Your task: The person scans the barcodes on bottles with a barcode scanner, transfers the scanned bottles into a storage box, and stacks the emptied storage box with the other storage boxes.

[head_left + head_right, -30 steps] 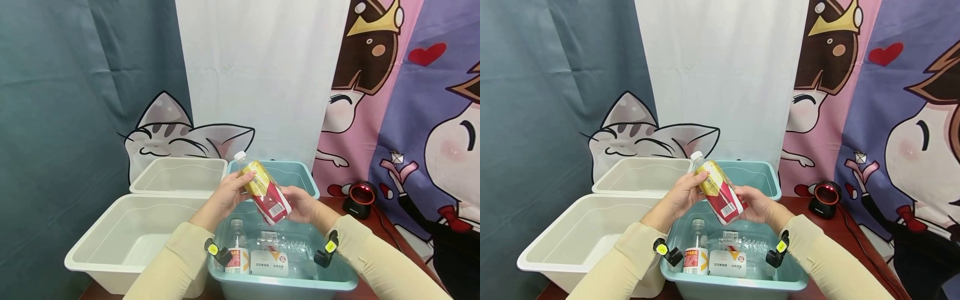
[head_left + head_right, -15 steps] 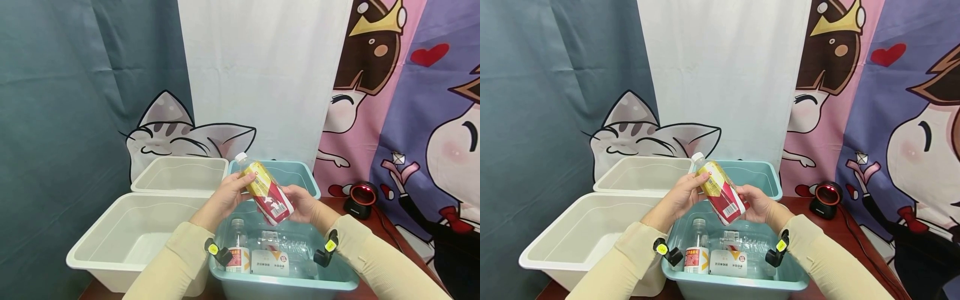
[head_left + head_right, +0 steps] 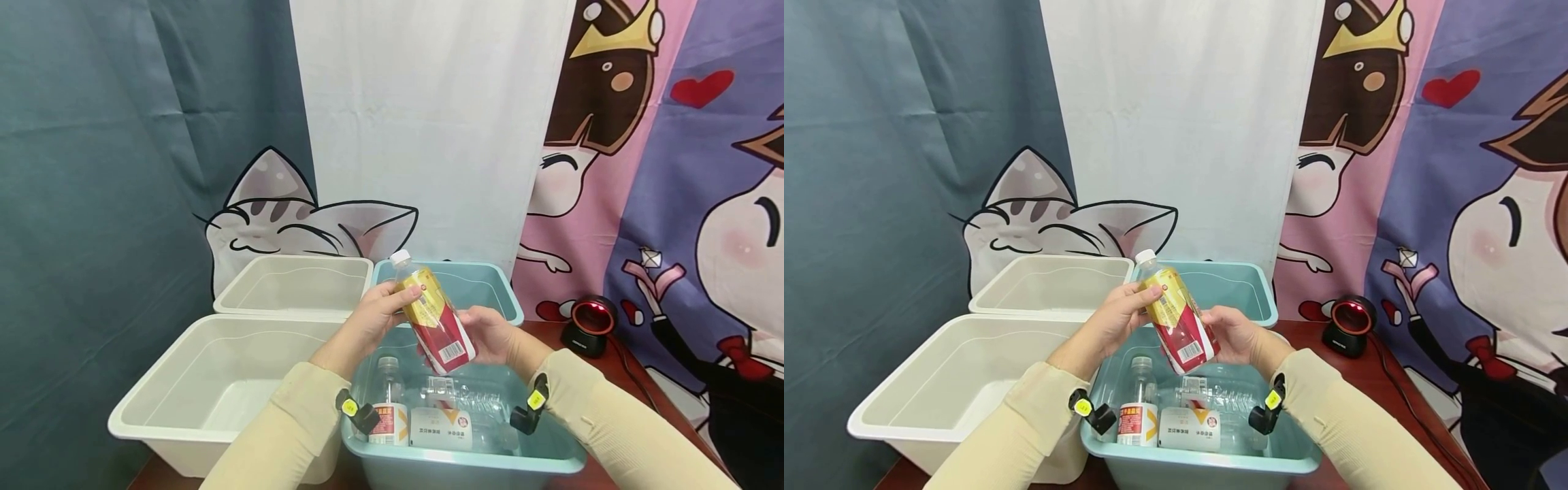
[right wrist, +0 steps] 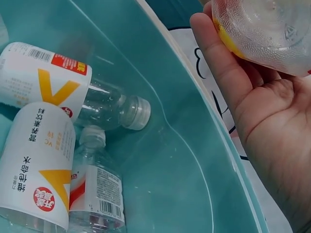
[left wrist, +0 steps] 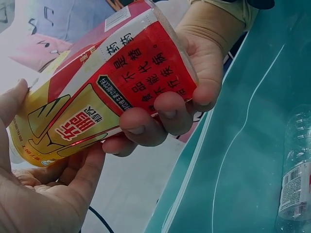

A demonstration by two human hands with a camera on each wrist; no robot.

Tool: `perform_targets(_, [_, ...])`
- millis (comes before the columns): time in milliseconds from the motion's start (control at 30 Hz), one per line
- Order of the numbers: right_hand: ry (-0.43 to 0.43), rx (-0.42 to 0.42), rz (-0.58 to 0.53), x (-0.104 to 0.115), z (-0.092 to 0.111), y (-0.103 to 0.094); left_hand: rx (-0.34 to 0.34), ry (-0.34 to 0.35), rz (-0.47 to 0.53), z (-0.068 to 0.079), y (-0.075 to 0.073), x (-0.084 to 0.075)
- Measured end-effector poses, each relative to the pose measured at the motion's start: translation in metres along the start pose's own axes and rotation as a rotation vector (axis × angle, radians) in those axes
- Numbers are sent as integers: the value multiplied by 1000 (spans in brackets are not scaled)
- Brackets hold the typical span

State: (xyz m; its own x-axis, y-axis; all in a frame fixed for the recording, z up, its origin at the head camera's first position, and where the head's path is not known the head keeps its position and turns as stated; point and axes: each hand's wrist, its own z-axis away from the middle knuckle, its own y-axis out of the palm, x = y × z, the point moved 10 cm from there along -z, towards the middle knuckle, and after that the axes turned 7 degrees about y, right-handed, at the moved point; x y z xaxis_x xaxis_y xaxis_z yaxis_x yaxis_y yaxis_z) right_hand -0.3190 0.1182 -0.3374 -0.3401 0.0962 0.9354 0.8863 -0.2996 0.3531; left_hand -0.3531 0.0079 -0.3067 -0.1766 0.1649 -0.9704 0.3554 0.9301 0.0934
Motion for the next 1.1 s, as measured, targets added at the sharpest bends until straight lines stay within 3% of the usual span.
perform_targets(267, [-1,-23,23,0,0,0,7,-20,-55,0,-1,2])
perform_targets(367, [-29,-38,16,3,1,-2,-10,-21,-151,3,-4,0])
perform_targets(433, [-46,-46,9,6,2,-4,-17,-32,-293,9,-9,-1])
perform_targets(567, [-74,-42,-2,10,4,-6,31,-77,-674,35,-14,-2])
perform_targets(633, [-76,-34,-8,11,5,-6,81,-60,-864,52,-14,-3])
perform_targets(733, [-81,-25,-12,12,6,-7,129,-3,-1068,78,-11,0])
perform_targets(900, [-99,-18,-23,14,10,-9,133,76,-1271,115,-9,13])
perform_targets(1100, [-147,-39,-36,21,23,-19,53,136,-1340,135,-10,19])
